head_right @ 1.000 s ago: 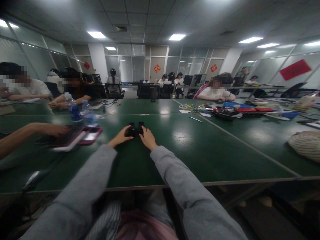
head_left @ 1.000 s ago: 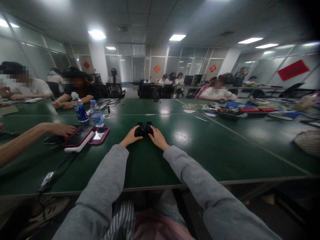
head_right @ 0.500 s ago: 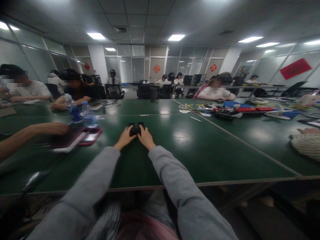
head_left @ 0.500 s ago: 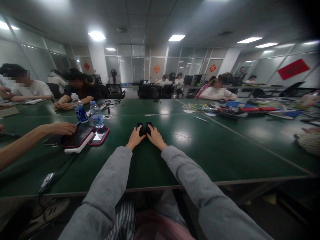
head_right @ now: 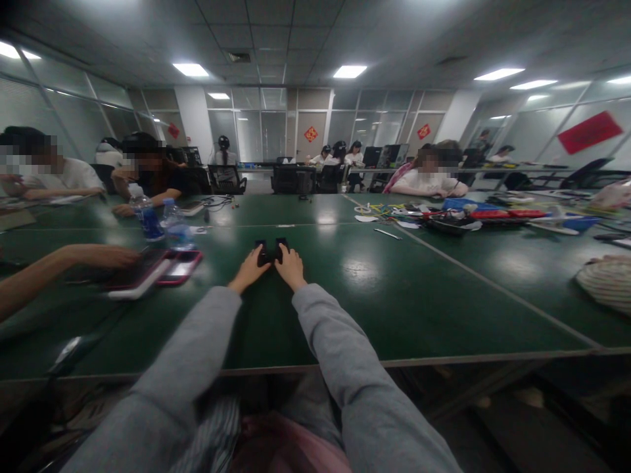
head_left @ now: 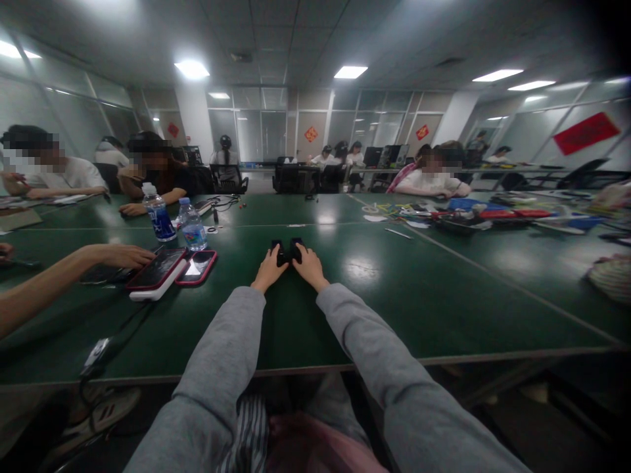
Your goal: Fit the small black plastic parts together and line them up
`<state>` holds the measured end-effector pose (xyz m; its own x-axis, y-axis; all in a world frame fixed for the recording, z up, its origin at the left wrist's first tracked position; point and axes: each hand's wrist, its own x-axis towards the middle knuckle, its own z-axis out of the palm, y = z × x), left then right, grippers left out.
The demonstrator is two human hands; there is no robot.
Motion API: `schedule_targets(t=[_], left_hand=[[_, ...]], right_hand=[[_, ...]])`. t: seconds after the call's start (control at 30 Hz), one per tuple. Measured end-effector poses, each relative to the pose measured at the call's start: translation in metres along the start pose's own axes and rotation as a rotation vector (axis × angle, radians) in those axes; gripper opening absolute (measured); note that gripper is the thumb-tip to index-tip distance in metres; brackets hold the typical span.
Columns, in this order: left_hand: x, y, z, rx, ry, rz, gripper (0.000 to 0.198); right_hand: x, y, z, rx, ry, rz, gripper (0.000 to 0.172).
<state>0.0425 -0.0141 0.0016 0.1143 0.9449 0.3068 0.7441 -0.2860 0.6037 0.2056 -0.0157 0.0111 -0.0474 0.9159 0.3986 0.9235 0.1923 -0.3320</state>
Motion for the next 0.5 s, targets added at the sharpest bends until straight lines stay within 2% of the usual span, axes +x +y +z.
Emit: schedule_targets(t=[0.23,0.5], left_hand=[[-0.003,0.004,-0.003,0.048,0.028,-0.032,0.078],[-0.004,0.006,-0.004,0.062,-0.028,-0.078,0.08]], right_hand=[[-0.002,0.005,0.0,0.046,0.016,0.075,0.059],[-0.001,0.014,-0.006,0.07,0.055,0.232,0.061]])
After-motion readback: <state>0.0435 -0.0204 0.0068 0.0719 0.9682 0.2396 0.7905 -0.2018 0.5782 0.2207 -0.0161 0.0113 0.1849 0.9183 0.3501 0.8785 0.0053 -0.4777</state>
